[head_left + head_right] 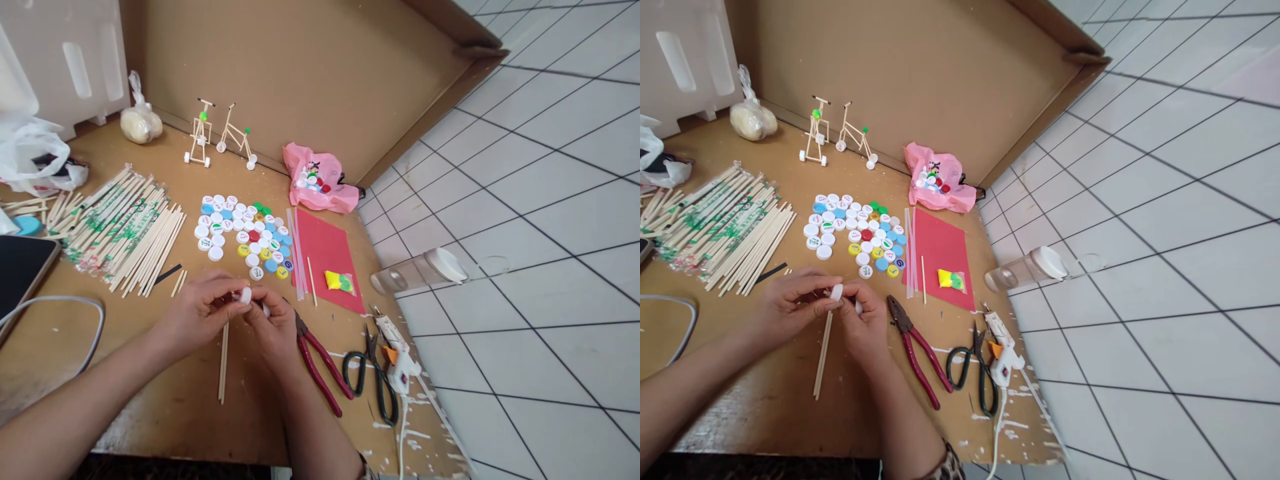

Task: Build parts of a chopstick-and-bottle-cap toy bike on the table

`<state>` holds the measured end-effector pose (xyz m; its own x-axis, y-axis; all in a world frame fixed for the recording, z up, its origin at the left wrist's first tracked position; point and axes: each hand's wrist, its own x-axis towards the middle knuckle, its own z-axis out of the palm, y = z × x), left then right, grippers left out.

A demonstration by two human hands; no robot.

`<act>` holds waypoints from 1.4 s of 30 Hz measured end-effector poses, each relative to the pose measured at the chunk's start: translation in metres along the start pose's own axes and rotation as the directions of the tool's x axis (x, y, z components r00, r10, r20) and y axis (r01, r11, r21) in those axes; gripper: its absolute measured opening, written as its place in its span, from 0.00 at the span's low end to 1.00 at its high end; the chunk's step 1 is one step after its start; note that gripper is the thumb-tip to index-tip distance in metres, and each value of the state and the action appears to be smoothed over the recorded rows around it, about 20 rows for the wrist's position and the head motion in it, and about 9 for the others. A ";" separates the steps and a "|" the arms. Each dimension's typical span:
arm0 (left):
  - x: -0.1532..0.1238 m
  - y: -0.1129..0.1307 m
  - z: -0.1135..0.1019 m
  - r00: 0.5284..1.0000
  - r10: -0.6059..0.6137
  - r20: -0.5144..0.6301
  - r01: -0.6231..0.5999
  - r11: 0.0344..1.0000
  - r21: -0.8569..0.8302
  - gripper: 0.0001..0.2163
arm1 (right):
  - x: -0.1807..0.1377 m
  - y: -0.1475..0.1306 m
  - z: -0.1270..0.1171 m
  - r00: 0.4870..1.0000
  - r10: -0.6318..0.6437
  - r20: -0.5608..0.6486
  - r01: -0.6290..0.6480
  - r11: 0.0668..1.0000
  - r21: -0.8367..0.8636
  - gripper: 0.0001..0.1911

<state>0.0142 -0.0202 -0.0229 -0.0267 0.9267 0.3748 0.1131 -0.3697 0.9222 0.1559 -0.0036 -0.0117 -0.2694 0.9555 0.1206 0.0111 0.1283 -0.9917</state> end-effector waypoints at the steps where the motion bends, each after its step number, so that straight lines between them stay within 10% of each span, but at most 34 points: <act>1: 0.000 0.001 -0.001 1.000 -0.009 0.006 0.009 1.000 -0.008 0.10 | 0.001 0.002 -0.001 0.998 0.054 0.013 -0.055 0.997 0.058 0.11; 6: 0.008 0.013 -0.005 0.965 -0.259 0.043 0.262 0.934 -0.243 0.09 | 0.004 0.012 -0.004 0.989 0.142 0.041 -0.148 0.967 0.210 0.16; 10: 0.013 0.018 -0.008 0.804 -0.548 0.233 0.582 0.641 -0.500 0.11 | 0.003 0.005 -0.005 0.995 0.096 0.031 -0.099 0.985 0.138 0.15; 15: 0.014 0.008 -0.010 0.655 -0.639 0.403 0.700 0.313 -0.641 0.15 | 0.001 -0.002 -0.003 1.000 -0.009 0.003 0.009 1.000 0.008 0.12; 21: 0.019 0.003 -0.017 0.645 -0.658 0.389 0.643 0.192 -0.741 0.05 | 0.004 0.007 -0.011 0.996 0.065 0.054 -0.074 0.982 0.174 0.18; 31: 0.017 -0.003 -0.021 0.671 -0.617 0.412 0.645 0.210 -0.735 0.06 | 0.004 -0.001 -0.013 0.975 -0.202 0.089 0.215 0.959 -0.183 0.11; 42: 0.018 -0.007 -0.023 0.638 -0.633 0.439 0.674 0.183 -0.716 0.09 | 0.004 0.009 -0.007 0.995 -0.103 0.010 0.103 0.994 -0.040 0.09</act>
<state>-0.0095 -0.0027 -0.0208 0.3473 0.8545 -0.3864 -0.7079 0.5091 0.4895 0.1617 0.0034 -0.0201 -0.2788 0.9345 0.2215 0.0213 0.2366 -0.9714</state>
